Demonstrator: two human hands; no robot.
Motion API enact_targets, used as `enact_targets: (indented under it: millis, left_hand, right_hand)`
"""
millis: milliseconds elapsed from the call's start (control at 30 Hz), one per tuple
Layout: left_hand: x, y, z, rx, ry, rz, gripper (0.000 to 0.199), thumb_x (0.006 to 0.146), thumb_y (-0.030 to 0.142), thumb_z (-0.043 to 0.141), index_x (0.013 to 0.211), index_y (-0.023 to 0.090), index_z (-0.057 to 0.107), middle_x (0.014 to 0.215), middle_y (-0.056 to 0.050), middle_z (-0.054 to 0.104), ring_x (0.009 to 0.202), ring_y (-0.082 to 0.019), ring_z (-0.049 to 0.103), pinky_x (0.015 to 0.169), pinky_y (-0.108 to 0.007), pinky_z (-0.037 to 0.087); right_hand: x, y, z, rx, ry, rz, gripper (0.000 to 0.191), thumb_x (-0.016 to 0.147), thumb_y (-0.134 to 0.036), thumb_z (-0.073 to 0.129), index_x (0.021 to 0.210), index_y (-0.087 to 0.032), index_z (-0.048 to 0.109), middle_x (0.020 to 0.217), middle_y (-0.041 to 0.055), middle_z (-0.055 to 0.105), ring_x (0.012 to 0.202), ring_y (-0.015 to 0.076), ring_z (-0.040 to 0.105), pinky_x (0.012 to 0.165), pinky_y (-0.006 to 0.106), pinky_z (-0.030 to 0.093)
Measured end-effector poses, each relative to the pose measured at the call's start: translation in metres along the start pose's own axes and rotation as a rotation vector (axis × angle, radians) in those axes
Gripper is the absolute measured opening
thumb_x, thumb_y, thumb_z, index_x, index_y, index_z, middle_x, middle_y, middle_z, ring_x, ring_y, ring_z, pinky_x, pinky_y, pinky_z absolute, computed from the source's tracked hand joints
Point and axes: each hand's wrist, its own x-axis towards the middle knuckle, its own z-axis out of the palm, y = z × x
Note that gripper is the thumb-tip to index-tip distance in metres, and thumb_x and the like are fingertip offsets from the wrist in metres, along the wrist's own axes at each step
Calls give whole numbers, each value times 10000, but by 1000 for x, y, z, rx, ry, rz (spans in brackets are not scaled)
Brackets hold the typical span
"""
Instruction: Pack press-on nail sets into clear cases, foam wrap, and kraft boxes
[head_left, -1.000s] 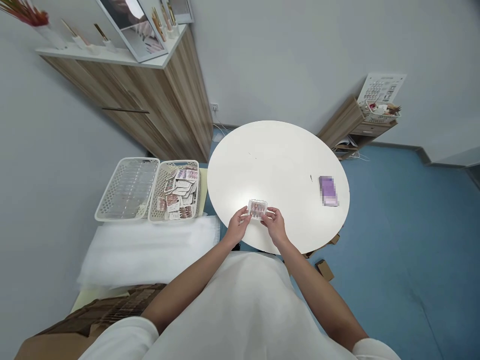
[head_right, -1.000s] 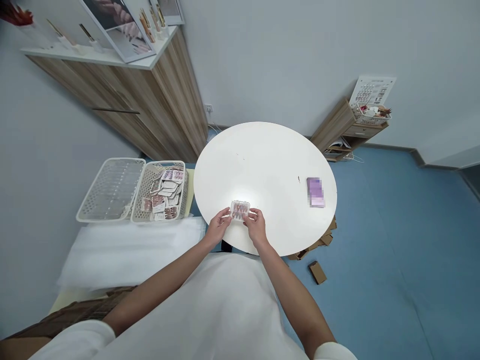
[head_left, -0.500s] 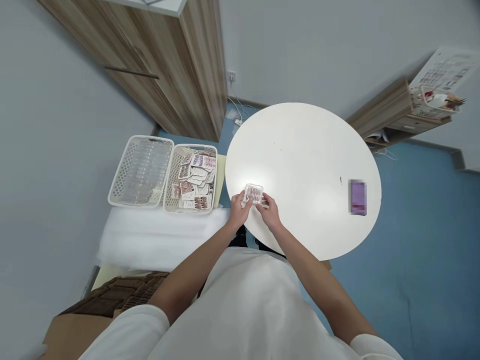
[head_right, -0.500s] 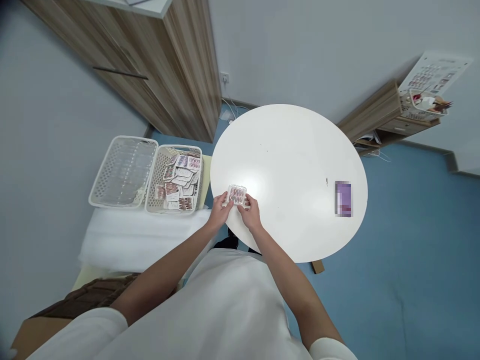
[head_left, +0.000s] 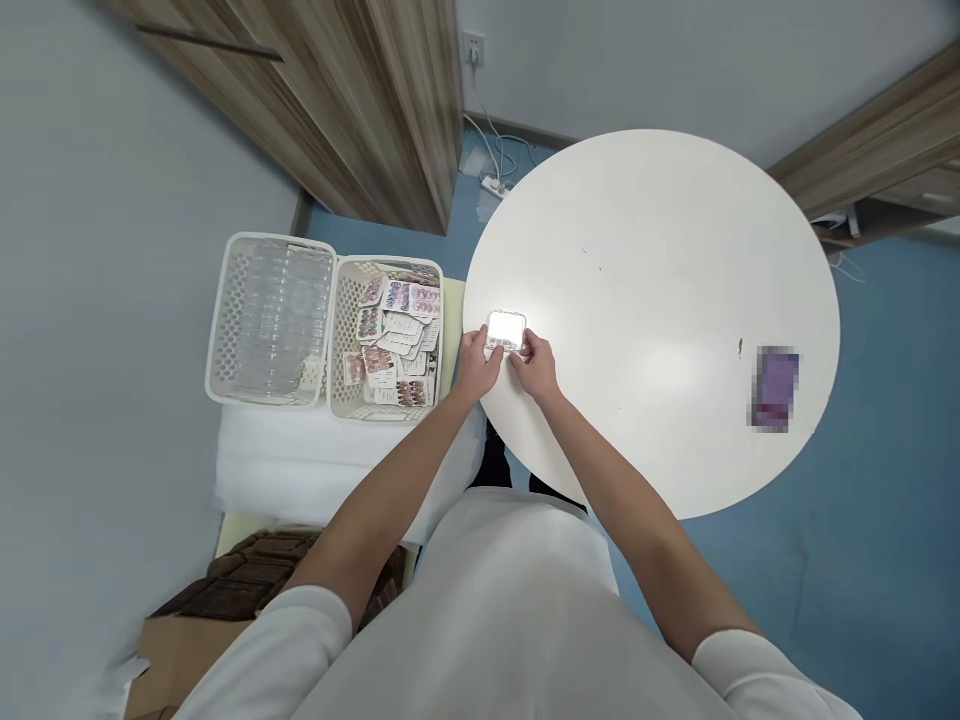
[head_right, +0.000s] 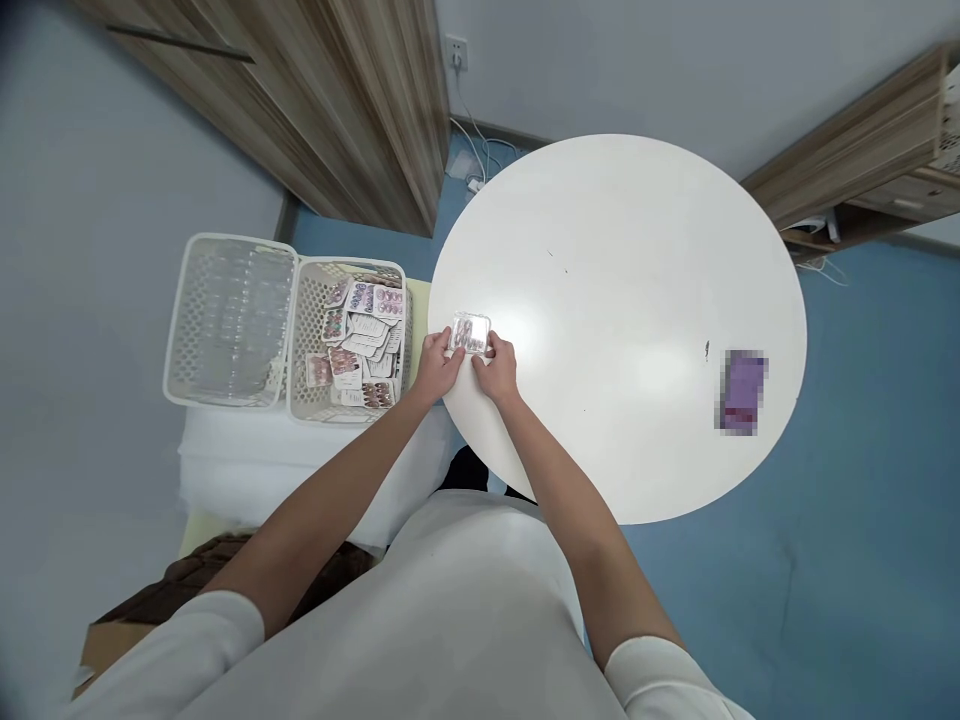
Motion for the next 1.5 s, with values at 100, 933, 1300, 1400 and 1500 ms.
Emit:
enact_targets:
  millis: [100,933,1300,1400,1500]
  left_hand:
    - [3,-1,0,33,-11,32,558,783,289,494,1305,164,340,1119,-105,382,1085,-215,414,933,-343,342]
    - [-76,-8,17,-35,161,-98,705,616,268,650,1251,161,362,1331,-150,317,1288,-314,195,1055,-438,138]
    - [-202,4,48,-347,29,-227,454,555,333,705,977,199,604,1001,-105,608,878,-256,568,838,-384,395]
    - [-230,4,46,-348,43,-237,461,551,361,705,976,212,613,1009,-103,620,839,-243,585,764,-348,426]
    - [-255,0,35,-381,100,-238,476,564,373,697,1007,230,601,1042,-103,619,853,-233,593,741,-315,433]
  right_hand:
    - [2,1,2,-51,19,-15,498,681,-290,554,1164,-246,439,1013,53,433,865,187,440,750,370,444]
    - [-67,17,-54,119,-171,109,770,571,-304,667,1275,-297,356,1318,66,335,1124,205,422,918,366,389]
    - [-144,51,-96,88,-454,145,401,613,-299,626,999,-196,594,971,65,591,828,166,571,787,344,445]
    - [-148,56,-91,48,-536,127,383,620,-314,619,985,-197,601,928,53,595,800,165,571,755,344,452]
    - [-148,56,-78,6,-633,89,378,627,-332,614,981,-199,598,901,43,604,790,167,571,734,345,456]
